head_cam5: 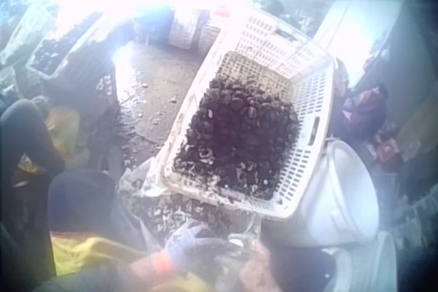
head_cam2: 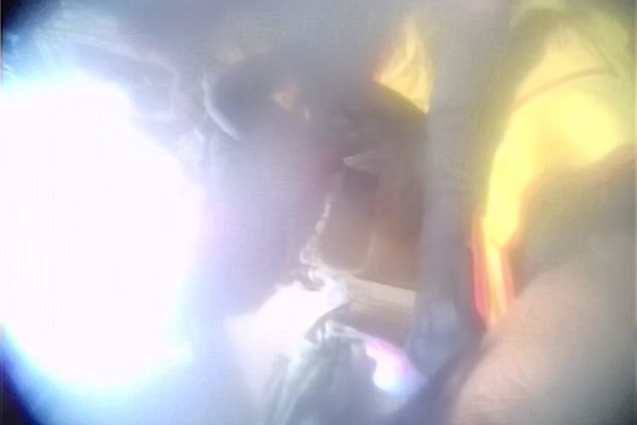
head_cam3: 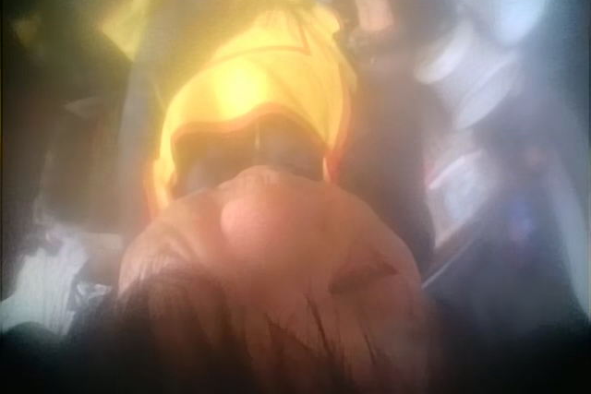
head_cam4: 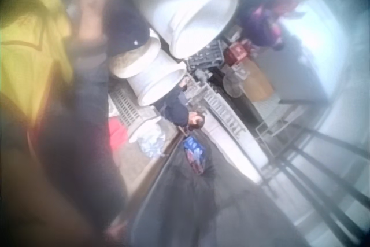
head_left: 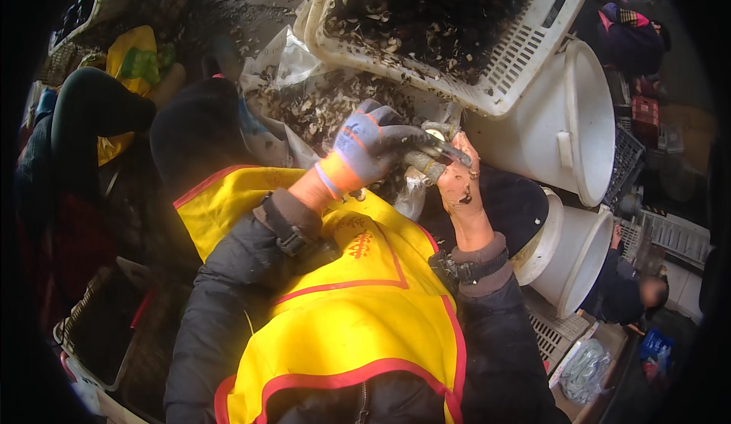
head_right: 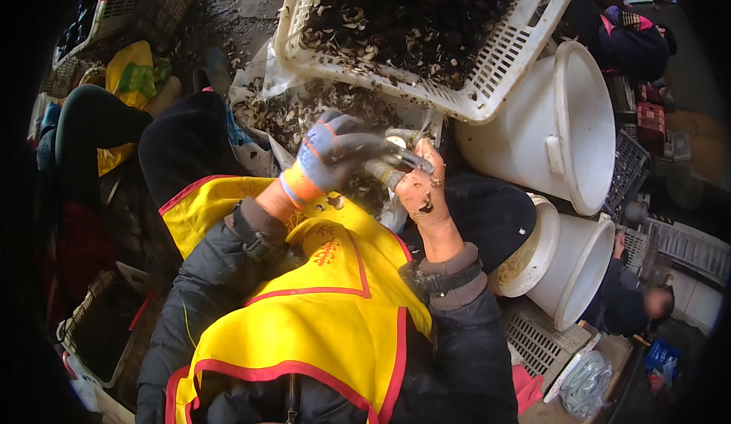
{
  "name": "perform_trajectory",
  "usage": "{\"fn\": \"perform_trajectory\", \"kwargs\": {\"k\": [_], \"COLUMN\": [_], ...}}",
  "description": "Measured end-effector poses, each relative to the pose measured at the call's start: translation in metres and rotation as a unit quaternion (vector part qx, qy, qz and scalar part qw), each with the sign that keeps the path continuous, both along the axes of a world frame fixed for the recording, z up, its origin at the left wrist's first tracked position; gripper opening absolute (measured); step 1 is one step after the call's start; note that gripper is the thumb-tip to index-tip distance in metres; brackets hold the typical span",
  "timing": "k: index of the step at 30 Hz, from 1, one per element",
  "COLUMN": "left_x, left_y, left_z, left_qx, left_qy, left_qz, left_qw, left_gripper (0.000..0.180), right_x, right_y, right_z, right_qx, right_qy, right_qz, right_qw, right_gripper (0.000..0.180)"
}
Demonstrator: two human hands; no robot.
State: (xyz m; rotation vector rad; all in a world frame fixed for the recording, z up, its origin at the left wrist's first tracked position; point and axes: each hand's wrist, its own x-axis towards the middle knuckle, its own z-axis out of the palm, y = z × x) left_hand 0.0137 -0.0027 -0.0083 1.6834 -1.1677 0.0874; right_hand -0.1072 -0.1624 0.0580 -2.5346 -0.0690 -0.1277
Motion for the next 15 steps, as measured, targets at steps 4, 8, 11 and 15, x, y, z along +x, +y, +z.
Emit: {"fn": "perform_trajectory", "kwargs": {"k": [4, 8, 11, 15], "left_x": [0.023, 0.026, 0.012, -0.005], "left_y": [0.004, 0.010, 0.006, 0.002], "left_z": [-0.027, -0.049, -0.039, -0.007], "left_qx": [0.439, 0.254, 0.105, 0.061], "left_qy": [0.116, 0.282, 0.236, 0.073], "left_qz": [0.092, 0.152, 0.164, 0.063], "left_qw": [0.886, 0.913, 0.952, 0.994], "left_gripper": [0.035, 0.032, 0.035, 0.031], "right_x": [-0.007, -0.007, -0.010, -0.013], "right_y": [0.006, -0.006, -0.012, -0.012], "right_z": [-0.003, -0.011, -0.024, -0.034], "right_qx": [0.430, 0.642, 0.781, 0.792], "right_qy": [0.055, 0.109, 0.091, 0.059], "right_qz": [-0.130, -0.216, -0.185, -0.240], "right_qw": [0.892, 0.727, 0.590, 0.558], "right_gripper": [0.034, 0.033, 0.032, 0.031]}}
